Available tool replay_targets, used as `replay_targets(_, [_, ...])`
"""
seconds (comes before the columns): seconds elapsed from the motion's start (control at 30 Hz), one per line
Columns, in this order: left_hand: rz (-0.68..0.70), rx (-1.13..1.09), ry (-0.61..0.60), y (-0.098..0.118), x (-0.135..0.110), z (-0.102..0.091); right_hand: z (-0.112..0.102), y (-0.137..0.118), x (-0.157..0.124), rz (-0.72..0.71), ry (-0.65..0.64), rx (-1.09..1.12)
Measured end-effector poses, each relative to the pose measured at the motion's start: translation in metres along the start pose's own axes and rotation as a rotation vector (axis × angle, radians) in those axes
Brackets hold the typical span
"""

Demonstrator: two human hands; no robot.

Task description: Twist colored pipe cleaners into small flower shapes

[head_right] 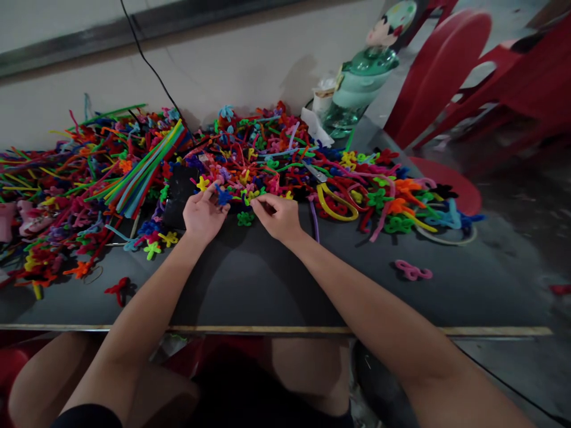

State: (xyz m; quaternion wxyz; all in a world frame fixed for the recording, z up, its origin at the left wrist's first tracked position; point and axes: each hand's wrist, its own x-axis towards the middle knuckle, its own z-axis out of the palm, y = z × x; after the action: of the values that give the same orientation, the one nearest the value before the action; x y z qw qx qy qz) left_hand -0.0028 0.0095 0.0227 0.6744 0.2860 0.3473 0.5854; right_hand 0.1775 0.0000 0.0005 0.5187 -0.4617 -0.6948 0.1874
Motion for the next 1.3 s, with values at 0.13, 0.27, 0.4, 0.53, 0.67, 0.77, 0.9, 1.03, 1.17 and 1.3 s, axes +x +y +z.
replay_targets(0.13, [0.14,0.217,-0.086,-0.008,0.001,-0.005,0.0,0.003,0.002,0.032,-0.239,0.158])
replay_targets(0.27, [0.189,0.301,-0.051,-0.014,0.004,-0.01,0.005,0.008,0.003,-0.063,-0.401,-0.002])
replay_targets(0.4, [0.224,0.301,0.009,-0.016,0.008,-0.012,0.008,0.007,0.003,-0.065,-0.328,-0.069])
replay_targets(0.53, [0.31,0.371,-0.016,-0.019,0.01,-0.012,0.007,0.008,0.003,0.038,-0.161,-0.017])
replay_targets(0.67, [0.468,0.679,0.057,-0.022,0.007,-0.012,0.007,0.01,0.003,0.066,-0.153,-0.009])
replay_targets(0.77, [0.587,0.99,0.064,-0.02,0.004,-0.013,0.007,0.009,0.002,0.041,-0.172,-0.018])
replay_targets(0.9, [0.634,1.247,-0.048,-0.022,-0.005,-0.007,0.005,0.008,0.001,0.023,-0.154,-0.057])
replay_targets(1.03, [0.73,1.36,-0.189,-0.032,-0.02,0.004,0.003,0.01,-0.002,0.039,-0.163,-0.075])
replay_targets(1.17, [0.838,1.469,-0.413,-0.04,-0.028,0.007,0.005,0.011,-0.004,-0.015,-0.241,-0.121])
replay_targets(1.3, [0.841,1.473,-0.53,-0.039,-0.027,0.005,0.003,0.008,-0.003,-0.002,-0.216,-0.08])
